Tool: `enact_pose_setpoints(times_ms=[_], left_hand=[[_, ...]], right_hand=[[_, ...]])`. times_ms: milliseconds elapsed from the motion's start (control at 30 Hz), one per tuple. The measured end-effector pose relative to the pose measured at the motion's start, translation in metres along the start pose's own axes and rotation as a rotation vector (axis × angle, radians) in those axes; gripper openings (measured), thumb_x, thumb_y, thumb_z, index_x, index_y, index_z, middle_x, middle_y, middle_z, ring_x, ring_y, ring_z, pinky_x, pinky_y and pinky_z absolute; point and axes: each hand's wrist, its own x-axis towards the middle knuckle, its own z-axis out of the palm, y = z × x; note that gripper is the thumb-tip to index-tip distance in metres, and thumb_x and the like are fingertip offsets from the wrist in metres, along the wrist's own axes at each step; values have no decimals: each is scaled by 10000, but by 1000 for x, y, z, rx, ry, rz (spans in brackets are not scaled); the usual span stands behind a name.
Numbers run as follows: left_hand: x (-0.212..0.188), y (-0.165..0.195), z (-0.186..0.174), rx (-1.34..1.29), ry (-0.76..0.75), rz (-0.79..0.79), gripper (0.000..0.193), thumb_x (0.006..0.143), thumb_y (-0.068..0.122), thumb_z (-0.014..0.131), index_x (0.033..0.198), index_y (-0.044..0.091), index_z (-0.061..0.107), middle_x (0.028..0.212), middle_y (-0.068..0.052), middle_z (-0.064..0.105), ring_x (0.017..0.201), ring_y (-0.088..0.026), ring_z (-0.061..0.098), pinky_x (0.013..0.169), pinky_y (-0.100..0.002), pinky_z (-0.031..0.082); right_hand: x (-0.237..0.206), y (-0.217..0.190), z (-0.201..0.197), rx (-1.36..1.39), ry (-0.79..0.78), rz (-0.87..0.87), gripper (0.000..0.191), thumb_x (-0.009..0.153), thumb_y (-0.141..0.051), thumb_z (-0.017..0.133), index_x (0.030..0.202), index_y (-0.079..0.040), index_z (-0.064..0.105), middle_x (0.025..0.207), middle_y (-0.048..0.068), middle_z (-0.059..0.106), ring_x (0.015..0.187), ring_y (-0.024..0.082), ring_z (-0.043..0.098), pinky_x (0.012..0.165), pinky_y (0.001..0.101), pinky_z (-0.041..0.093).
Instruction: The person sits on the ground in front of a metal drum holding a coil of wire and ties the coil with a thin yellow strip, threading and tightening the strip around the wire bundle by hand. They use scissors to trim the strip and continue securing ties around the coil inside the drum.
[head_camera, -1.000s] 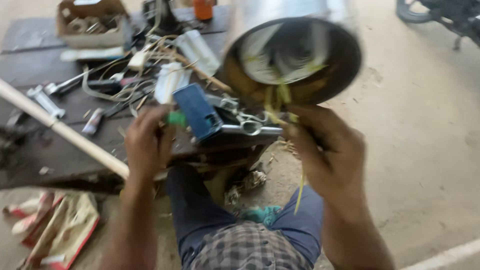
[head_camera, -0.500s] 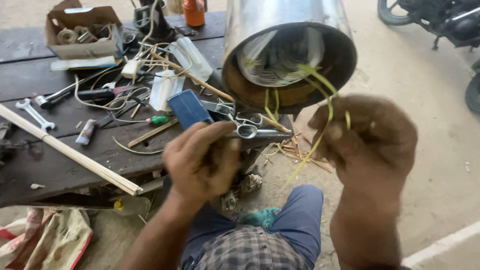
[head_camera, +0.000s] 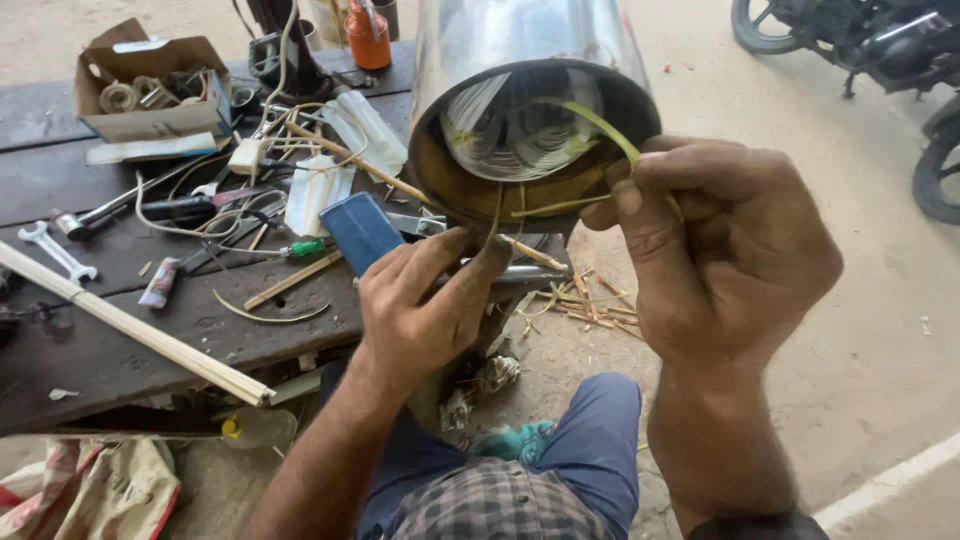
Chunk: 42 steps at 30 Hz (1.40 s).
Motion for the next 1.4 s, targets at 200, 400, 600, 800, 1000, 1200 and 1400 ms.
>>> enact_pose_setpoints(times_ms=[200, 400, 600, 800, 1000, 1200, 1400], left_hand=[[3, 6, 6, -63, 6, -55, 282, 984, 128, 794, 1196, 29, 636, 1148, -132, 713, 957, -255, 753, 816, -355, 621], [2, 17, 9, 43, -53, -265, 301, 908, 141, 825, 1131, 0, 680, 928, -95, 738, 712, -223, 713, 625, -362, 547], [-1, 16, 6, 27, -71, -208, 187, 906, 106, 786, 1056, 33, 701, 920, -89, 721, 708, -230, 694, 624, -364, 543], [-26, 11, -35, -476, -246, -259, 143, 779, 85, 748, 754, 48, 613, 617, -49, 549, 518, -187, 557, 509, -375, 430], [-55, 16, -35, -325, -399, -37, 104, 919, 108, 672, 815, 109, 678, 738, -21, 657, 610, -133, 640, 578, -338, 537], [-41, 20, -36, -400, -329, -92, 117, 836, 185, 716, 805, 73, 724, 845, -57, 672, 778, -205, 633, 726, -430, 524], [-18, 42, -29, -596, -177, -73, 106, 915, 199, 694, 903, 96, 669, 1008, -110, 655, 976, -287, 655, 854, -418, 557]], right_hand=[[-8, 4, 7, -116, -89, 82, 95, 1014, 96, 638, 1094, 98, 588, 901, 209, 715, 825, 206, 775, 713, 303, 624], [-24, 0, 11, 128, -140, 228, 177, 1069, 84, 648, 1224, 70, 564, 1004, 177, 735, 865, 156, 772, 730, 263, 660], [-32, -13, 15, -136, -33, 207, 401, 926, -6, 667, 1241, 100, 442, 902, 130, 712, 738, 145, 675, 625, 239, 517], [-52, -18, 6, -625, -118, 126, 117, 1022, -80, 707, 925, -19, 685, 605, 67, 540, 533, 168, 476, 540, 377, 356], [-102, -9, 7, -153, -105, -69, 201, 976, -79, 740, 843, 11, 619, 640, 16, 516, 536, 125, 471, 506, 325, 377], [-175, -46, -12, -132, -427, -348, 146, 871, -164, 888, 917, -121, 756, 682, -52, 493, 634, 109, 558, 624, 326, 460], [-148, -127, 9, -223, 18, 20, 197, 872, -240, 822, 903, -202, 632, 957, -62, 649, 930, 175, 677, 1148, 479, 437]])
